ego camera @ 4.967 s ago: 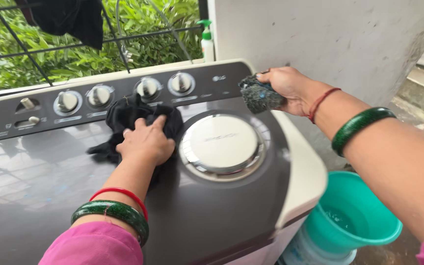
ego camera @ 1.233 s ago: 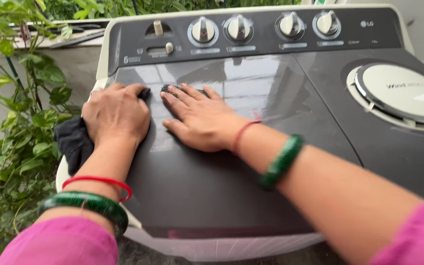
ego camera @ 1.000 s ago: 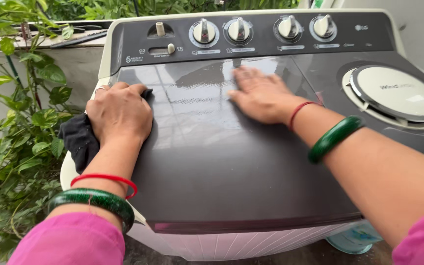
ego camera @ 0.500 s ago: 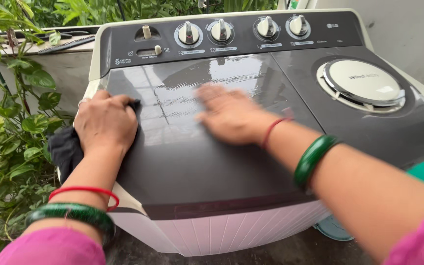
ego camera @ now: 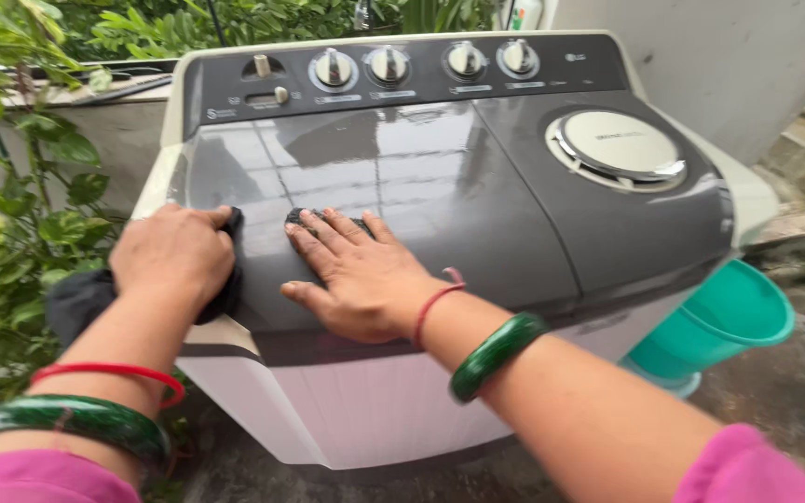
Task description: The person wipes the top lid and control panel of a washing machine with a sponge, rinses the sponge in a bucket, and then uses a cloth to wipe down the exterior surfaces and buttons.
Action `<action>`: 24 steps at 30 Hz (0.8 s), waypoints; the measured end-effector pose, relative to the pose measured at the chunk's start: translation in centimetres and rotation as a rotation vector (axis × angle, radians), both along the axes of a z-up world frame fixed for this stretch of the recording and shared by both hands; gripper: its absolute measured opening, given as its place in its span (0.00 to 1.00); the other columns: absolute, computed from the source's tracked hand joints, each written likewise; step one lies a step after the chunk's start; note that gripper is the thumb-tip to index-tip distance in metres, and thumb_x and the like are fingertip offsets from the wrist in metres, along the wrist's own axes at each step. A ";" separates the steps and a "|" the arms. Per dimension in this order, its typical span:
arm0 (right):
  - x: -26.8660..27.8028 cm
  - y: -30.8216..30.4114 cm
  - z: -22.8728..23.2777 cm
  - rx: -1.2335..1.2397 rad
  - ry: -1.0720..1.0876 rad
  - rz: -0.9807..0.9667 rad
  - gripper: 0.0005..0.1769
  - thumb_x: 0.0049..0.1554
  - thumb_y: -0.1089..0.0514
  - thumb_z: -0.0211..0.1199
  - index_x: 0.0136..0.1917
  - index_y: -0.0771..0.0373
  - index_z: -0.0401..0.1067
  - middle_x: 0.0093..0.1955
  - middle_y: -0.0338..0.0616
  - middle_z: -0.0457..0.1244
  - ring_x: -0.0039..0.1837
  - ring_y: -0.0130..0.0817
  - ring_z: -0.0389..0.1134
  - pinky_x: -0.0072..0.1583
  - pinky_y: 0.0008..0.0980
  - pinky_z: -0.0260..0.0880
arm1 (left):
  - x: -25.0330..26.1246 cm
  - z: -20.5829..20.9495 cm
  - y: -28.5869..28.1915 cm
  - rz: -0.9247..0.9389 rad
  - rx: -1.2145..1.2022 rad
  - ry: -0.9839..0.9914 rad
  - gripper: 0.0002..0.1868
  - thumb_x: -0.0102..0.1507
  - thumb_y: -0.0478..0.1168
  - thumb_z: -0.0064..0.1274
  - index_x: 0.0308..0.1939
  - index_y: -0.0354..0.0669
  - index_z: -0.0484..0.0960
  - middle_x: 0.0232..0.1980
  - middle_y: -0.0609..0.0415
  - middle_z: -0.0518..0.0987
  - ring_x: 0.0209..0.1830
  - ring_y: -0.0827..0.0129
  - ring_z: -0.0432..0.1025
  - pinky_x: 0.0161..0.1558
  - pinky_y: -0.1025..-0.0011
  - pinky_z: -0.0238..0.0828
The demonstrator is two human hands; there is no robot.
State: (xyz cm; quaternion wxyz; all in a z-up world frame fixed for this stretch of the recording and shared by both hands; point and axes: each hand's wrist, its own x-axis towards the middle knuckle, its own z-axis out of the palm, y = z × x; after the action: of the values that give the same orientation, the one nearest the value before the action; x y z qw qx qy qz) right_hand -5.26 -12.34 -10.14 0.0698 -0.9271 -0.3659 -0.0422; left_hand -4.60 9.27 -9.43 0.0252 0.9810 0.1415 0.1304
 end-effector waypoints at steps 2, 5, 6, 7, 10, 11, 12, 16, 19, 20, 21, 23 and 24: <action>-0.1 -3.3 0.0 0.018 0.009 -0.031 0.43 0.63 0.32 0.39 0.82 0.58 0.44 0.85 0.48 0.40 0.85 0.46 0.35 0.78 0.50 0.33 | -0.3 0.3 -0.4 0.008 0.003 0.064 0.20 0.70 0.48 0.40 0.60 0.70 0.84 0.58 0.47 0.82 0.58 0.48 0.75 0.56 0.55 0.73; 1.0 -8.4 1.3 0.024 -0.020 -0.183 0.43 0.63 0.31 0.37 0.82 0.58 0.44 0.85 0.49 0.39 0.84 0.46 0.34 0.78 0.52 0.32 | -1.2 0.9 -0.5 0.016 -0.047 0.109 0.23 0.67 0.45 0.43 0.62 0.75 0.82 0.60 0.48 0.81 0.59 0.49 0.75 0.58 0.56 0.72; 1.2 -8.9 1.6 0.023 -0.031 -0.253 0.43 0.63 0.31 0.37 0.81 0.58 0.44 0.85 0.49 0.38 0.84 0.46 0.34 0.77 0.53 0.31 | -1.5 0.9 -0.5 0.017 -0.072 0.123 0.26 0.64 0.43 0.44 0.63 0.79 0.80 0.60 0.48 0.81 0.59 0.49 0.74 0.59 0.56 0.71; 1.3 -8.5 1.6 0.018 -0.011 -0.304 0.44 0.63 0.30 0.37 0.81 0.59 0.43 0.85 0.50 0.37 0.84 0.47 0.33 0.77 0.53 0.30 | -1.9 1.0 -0.4 0.019 -0.068 0.125 0.26 0.64 0.44 0.45 0.64 0.79 0.80 0.60 0.47 0.81 0.60 0.49 0.75 0.60 0.56 0.71; -0.1 -5.9 0.9 -0.013 0.018 -0.366 0.47 0.63 0.28 0.39 0.81 0.62 0.43 0.85 0.53 0.38 0.84 0.47 0.34 0.78 0.51 0.32 | -2.9 0.8 -0.2 0.018 -0.054 0.148 0.25 0.65 0.46 0.46 0.64 0.81 0.81 0.60 0.46 0.82 0.60 0.49 0.75 0.61 0.57 0.71; -0.9 -4.0 0.4 -0.039 -0.021 -0.317 0.48 0.63 0.27 0.39 0.81 0.63 0.46 0.85 0.53 0.40 0.85 0.46 0.37 0.80 0.49 0.35 | -3.0 1.0 -0.3 0.018 -0.057 0.140 0.25 0.64 0.46 0.47 0.63 0.80 0.81 0.60 0.46 0.82 0.60 0.49 0.75 0.61 0.58 0.71; -2.0 -2.0 -0.2 -0.002 -0.057 -0.210 0.47 0.62 0.28 0.40 0.81 0.62 0.47 0.84 0.52 0.41 0.85 0.46 0.37 0.79 0.51 0.34 | -2.9 1.3 -0.4 0.018 -0.059 0.132 0.24 0.63 0.47 0.48 0.63 0.80 0.82 0.60 0.46 0.82 0.60 0.49 0.74 0.62 0.58 0.71; -3.5 0.9 -0.9 0.109 -0.174 0.058 0.45 0.60 0.31 0.43 0.78 0.63 0.49 0.83 0.54 0.44 0.83 0.52 0.40 0.77 0.58 0.34 | -2.9 2.5 -1.1 0.072 -0.122 0.173 0.24 0.62 0.49 0.51 0.62 0.80 0.82 0.61 0.48 0.81 0.62 0.50 0.74 0.62 0.57 0.71; -0.6 -4.0 0.3 0.055 -0.011 -0.002 0.42 0.61 0.33 0.46 0.80 0.59 0.52 0.84 0.50 0.45 0.85 0.46 0.43 0.80 0.46 0.42 | -3.1 3.1 -1.4 0.101 -0.147 0.227 0.25 0.63 0.49 0.50 0.63 0.81 0.81 0.62 0.47 0.81 0.62 0.49 0.74 0.62 0.56 0.71; 0.4 -5.8 0.7 0.027 0.031 -0.134 0.42 0.61 0.34 0.45 0.80 0.57 0.52 0.84 0.48 0.46 0.84 0.46 0.45 0.80 0.46 0.43 | -3.3 3.2 -1.4 0.098 -0.152 0.228 0.25 0.63 0.48 0.50 0.64 0.81 0.80 0.63 0.48 0.80 0.63 0.49 0.74 0.62 0.56 0.71; 1.4 -8.1 1.1 -0.001 0.073 -0.268 0.41 0.60 0.35 0.45 0.81 0.55 0.52 0.84 0.45 0.47 0.82 0.46 0.47 0.80 0.46 0.44 | -3.4 3.3 -1.3 0.093 -0.158 0.229 0.26 0.62 0.47 0.50 0.64 0.82 0.80 0.63 0.48 0.80 0.63 0.49 0.73 0.62 0.56 0.70; 3.5 -11.8 2.1 0.015 -0.058 -0.272 0.41 0.63 0.35 0.42 0.81 0.60 0.47 0.83 0.53 0.41 0.82 0.51 0.39 0.76 0.53 0.38 | -3.4 3.2 -1.3 0.068 -0.149 0.237 0.26 0.63 0.47 0.49 0.65 0.80 0.79 0.63 0.49 0.80 0.63 0.50 0.73 0.62 0.56 0.71; 4.2 -12.6 2.2 0.025 -0.014 -0.346 0.43 0.62 0.34 0.42 0.82 0.60 0.45 0.84 0.52 0.39 0.83 0.50 0.37 0.76 0.53 0.35 | -3.4 3.1 -1.2 0.056 -0.144 0.242 0.26 0.63 0.47 0.48 0.65 0.80 0.79 0.64 0.49 0.79 0.63 0.51 0.73 0.63 0.56 0.71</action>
State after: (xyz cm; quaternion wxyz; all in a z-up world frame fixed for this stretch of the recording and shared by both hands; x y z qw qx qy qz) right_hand -1.09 -24.91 -7.99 0.0706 -0.9749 -0.2009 -0.0643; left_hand -7.98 8.10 -6.28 0.0746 0.9809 0.1799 0.0013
